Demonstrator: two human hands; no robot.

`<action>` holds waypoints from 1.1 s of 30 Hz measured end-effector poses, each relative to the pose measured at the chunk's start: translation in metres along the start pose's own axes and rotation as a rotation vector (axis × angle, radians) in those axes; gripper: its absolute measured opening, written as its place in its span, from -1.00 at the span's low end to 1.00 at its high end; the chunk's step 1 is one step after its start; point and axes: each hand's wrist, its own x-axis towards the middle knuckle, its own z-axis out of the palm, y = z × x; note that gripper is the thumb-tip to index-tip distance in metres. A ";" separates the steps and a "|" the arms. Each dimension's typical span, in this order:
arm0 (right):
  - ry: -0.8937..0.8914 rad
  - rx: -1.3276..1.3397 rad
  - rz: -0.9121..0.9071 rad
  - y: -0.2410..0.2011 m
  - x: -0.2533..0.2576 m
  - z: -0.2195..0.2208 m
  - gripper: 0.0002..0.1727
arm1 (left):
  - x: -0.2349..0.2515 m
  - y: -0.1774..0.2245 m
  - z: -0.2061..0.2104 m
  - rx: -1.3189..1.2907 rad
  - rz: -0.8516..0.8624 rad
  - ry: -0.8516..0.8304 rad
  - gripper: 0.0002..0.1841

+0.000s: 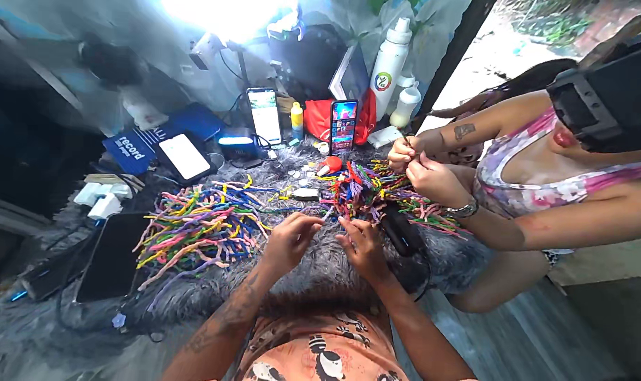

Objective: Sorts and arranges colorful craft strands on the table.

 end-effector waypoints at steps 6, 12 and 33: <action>0.061 0.118 0.073 -0.027 0.010 0.007 -0.69 | -0.008 0.013 -0.006 -0.265 -0.004 -0.001 -0.77; 0.155 0.177 0.030 -0.041 0.012 -0.004 -0.74 | -0.018 0.022 -0.015 -0.264 -0.062 0.007 -0.77; -0.227 1.256 0.679 -0.038 0.006 -0.011 -0.68 | -0.035 0.011 0.013 -0.522 -0.580 -0.150 -0.86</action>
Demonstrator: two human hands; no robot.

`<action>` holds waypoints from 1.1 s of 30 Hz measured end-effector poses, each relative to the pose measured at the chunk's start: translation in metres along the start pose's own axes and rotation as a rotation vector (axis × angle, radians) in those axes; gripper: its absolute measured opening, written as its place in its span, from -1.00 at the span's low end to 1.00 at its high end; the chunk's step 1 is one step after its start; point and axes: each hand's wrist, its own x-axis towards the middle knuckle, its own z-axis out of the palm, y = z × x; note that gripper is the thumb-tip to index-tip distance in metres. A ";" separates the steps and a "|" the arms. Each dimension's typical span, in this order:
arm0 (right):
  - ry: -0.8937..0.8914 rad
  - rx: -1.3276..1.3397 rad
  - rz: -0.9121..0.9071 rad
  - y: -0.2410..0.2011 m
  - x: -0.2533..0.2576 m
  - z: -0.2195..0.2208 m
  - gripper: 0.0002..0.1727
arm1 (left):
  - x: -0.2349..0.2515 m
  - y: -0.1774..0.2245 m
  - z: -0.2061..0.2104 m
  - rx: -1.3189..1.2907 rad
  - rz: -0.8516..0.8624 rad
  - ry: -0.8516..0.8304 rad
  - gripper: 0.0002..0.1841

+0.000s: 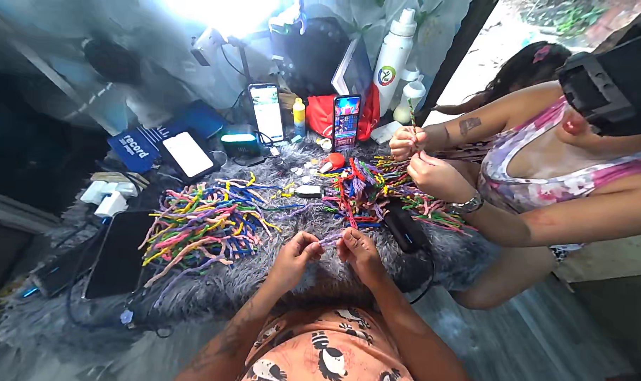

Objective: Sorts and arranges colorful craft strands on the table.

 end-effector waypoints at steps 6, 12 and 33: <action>0.006 -0.196 -0.059 0.002 -0.004 -0.006 -0.78 | -0.005 -0.003 -0.010 0.054 0.028 -0.035 -0.88; 0.014 -0.390 -0.058 0.001 -0.010 -0.012 -0.71 | -0.010 -0.001 -0.013 0.118 0.025 -0.026 -0.87; -0.117 -0.763 -0.248 -0.001 -0.019 -0.013 -0.73 | -0.008 0.006 -0.027 0.421 0.279 -0.094 -0.82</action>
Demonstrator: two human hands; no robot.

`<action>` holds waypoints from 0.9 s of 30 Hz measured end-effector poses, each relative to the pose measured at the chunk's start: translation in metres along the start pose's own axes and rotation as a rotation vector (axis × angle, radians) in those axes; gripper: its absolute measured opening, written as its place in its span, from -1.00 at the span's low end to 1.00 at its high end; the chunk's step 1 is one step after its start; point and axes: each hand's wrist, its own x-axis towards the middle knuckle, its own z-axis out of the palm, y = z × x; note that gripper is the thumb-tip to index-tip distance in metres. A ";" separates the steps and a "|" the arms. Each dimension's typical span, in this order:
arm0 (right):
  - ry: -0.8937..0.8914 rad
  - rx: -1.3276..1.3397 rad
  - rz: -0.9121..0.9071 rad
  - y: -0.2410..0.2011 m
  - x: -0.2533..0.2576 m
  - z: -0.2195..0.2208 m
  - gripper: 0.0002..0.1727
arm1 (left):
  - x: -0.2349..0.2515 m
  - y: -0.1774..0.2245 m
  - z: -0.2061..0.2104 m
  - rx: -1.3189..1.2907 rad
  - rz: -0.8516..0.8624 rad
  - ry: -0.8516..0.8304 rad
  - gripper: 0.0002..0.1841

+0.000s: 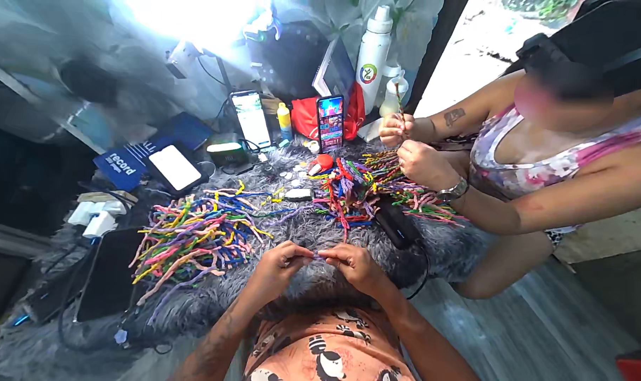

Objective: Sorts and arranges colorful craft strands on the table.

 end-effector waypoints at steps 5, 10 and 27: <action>-0.013 -0.078 -0.027 -0.007 -0.003 0.002 -0.67 | 0.005 0.006 -0.010 0.081 0.027 -0.021 -0.81; 0.014 -0.159 -0.066 -0.008 -0.004 0.003 -0.70 | 0.010 0.008 -0.014 0.150 0.115 -0.060 -0.81; 0.131 -0.347 -0.092 -0.015 0.011 -0.019 -0.71 | 0.043 0.009 -0.040 0.186 0.224 -0.078 -0.78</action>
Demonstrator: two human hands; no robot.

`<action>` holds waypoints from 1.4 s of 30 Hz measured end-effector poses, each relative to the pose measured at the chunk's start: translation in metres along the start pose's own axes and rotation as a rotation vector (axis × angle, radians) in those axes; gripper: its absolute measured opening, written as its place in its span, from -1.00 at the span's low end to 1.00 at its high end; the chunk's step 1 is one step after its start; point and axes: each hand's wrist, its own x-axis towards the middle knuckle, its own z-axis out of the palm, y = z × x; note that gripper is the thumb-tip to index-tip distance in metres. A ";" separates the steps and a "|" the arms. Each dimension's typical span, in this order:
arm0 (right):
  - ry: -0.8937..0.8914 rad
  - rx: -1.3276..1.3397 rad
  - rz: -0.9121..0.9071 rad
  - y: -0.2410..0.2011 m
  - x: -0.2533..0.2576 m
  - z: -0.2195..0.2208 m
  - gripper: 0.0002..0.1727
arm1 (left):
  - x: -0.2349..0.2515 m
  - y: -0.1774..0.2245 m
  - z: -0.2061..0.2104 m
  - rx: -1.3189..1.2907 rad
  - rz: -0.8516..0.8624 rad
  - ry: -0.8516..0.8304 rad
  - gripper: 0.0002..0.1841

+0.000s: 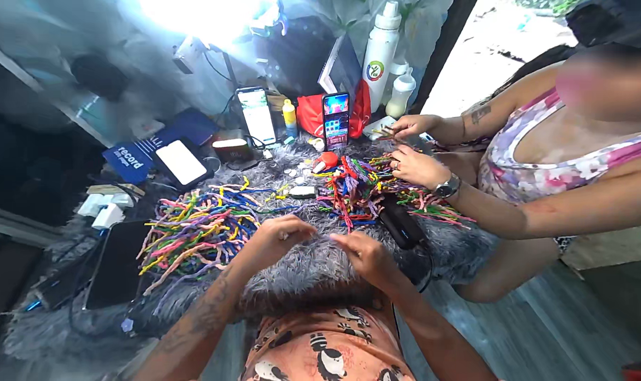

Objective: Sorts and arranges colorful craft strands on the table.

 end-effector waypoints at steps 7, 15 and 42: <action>0.245 -0.396 0.141 0.060 0.029 0.012 -0.65 | 0.022 -0.046 0.002 0.247 -0.511 -0.028 -0.72; 0.354 -0.360 0.030 0.055 0.013 0.033 -0.70 | 0.022 -0.047 0.027 0.390 -0.388 -0.041 -0.75; 0.126 0.580 0.322 -0.002 0.012 0.031 -0.74 | -0.028 0.004 0.056 -0.161 -0.326 0.306 -0.75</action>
